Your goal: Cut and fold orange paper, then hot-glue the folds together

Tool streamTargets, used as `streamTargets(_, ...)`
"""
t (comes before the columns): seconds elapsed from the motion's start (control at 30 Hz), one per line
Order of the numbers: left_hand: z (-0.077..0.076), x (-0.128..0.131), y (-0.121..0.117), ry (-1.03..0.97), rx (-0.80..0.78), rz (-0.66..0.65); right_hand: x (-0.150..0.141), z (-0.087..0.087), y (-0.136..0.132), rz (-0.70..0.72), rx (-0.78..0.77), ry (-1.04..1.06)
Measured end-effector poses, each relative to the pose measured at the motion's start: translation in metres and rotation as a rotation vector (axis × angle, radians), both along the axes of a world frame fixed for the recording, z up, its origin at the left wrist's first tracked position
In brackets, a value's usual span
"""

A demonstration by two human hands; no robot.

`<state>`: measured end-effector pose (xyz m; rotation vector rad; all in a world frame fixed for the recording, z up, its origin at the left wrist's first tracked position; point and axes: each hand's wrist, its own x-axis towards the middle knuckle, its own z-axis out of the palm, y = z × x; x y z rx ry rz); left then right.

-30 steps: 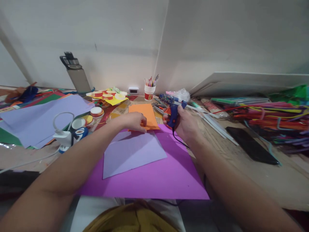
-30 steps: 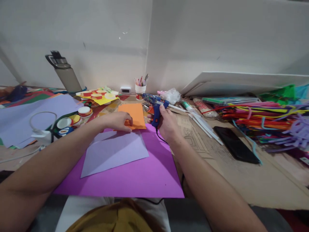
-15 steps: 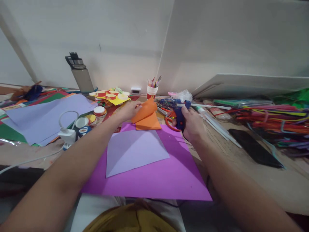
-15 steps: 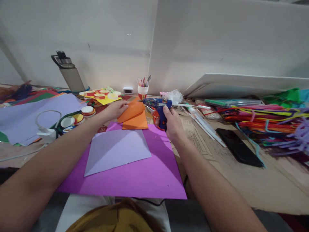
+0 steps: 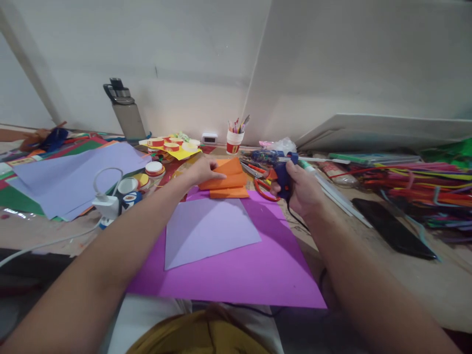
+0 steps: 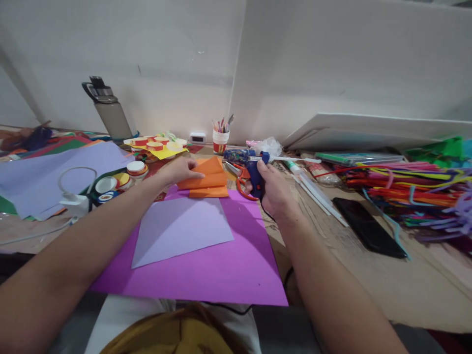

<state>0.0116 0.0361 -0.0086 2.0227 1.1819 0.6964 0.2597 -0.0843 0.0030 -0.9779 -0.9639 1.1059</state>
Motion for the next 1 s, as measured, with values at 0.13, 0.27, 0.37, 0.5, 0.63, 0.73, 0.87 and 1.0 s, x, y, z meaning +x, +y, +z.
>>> streamTargets(0.13, -0.003, 0.002, -0.001, 0.065, 0.013, -0.089, 0.003, 0.004, -0.001, 0.043, -0.028, 0.062)
streamTargets(0.27, -0.005, 0.001, 0.006, -0.090, -0.037, -0.042, 0.000, 0.004, -0.001, 0.038, -0.039, 0.065)
streamTargets(0.37, -0.002, 0.000, 0.008, -0.165, -0.092, 0.034, -0.003, 0.001, -0.001, 0.043, -0.040, 0.059)
streamTargets(0.5, 0.008, -0.001, 0.006, -0.332, -0.148, 0.066, -0.004, -0.002, 0.000, 0.066, -0.039, 0.059)
streamTargets(0.63, 0.017, -0.003, 0.010, -0.640, -0.146, 0.058, -0.003, -0.002, 0.001, 0.046, -0.038, 0.088)
streamTargets(0.73, 0.026, -0.004, 0.011, -0.887, -0.157, 0.064, -0.001, 0.000, 0.002, 0.015, -0.041, 0.130)
streamTargets(0.87, 0.044, -0.003, 0.002, -1.013, -0.183, -0.013, 0.000, 0.000, 0.004, -0.006, -0.054, 0.153)
streamTargets(1.0, 0.053, -0.001, -0.006, -1.041, -0.152, -0.037, 0.002, 0.000, 0.005, 0.000, -0.043, 0.142)
